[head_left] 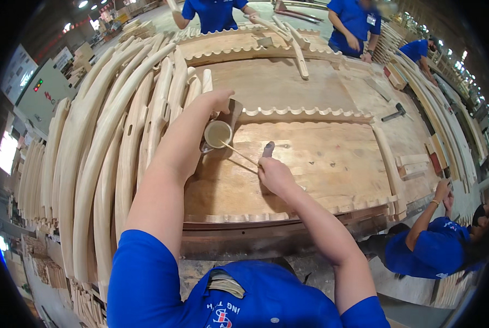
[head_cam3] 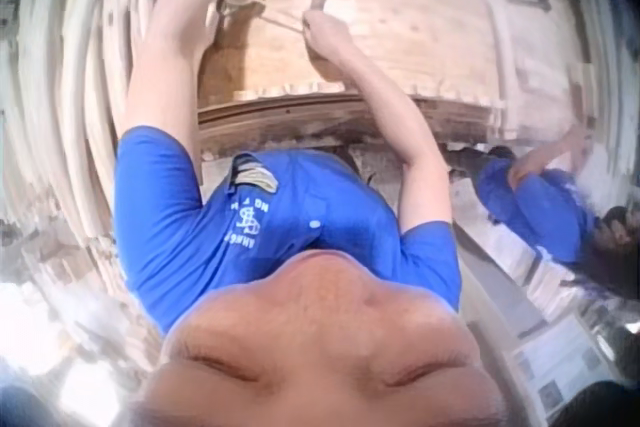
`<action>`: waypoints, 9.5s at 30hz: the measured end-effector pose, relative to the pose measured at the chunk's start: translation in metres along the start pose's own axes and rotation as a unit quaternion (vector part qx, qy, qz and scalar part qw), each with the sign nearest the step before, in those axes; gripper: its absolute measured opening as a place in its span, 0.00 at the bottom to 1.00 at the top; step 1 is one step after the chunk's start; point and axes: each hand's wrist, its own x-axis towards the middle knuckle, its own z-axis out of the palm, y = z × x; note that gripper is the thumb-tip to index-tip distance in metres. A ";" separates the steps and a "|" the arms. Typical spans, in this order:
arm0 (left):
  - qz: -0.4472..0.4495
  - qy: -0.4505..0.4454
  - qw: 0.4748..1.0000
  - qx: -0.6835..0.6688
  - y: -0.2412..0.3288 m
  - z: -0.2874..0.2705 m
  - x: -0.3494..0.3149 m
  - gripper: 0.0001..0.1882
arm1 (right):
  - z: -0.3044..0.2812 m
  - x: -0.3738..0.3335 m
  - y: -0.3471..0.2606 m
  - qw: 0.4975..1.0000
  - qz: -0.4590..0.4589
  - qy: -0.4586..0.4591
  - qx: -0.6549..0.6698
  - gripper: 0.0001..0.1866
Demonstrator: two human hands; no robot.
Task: The person applies glue to the ends of wooden chair legs using a small brush and container. They repeatedly dip the brush into the container and coat the leg ends, then place the legs aside. The person also refills the glue container from a larger jug.
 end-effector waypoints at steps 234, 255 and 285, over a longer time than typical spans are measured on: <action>-0.191 0.324 0.806 -0.458 0.233 0.350 -0.409 0.42 | -0.023 -0.095 -0.039 0.948 -0.266 0.160 0.066 0.02; -0.172 0.331 0.806 -0.460 0.236 0.345 -0.411 0.41 | -0.034 -0.091 -0.050 0.933 -0.316 0.169 0.043 0.01; -0.180 0.309 0.795 -0.490 0.233 0.348 -0.415 0.39 | -0.093 -0.077 -0.231 0.743 -0.402 -0.101 -0.525 0.05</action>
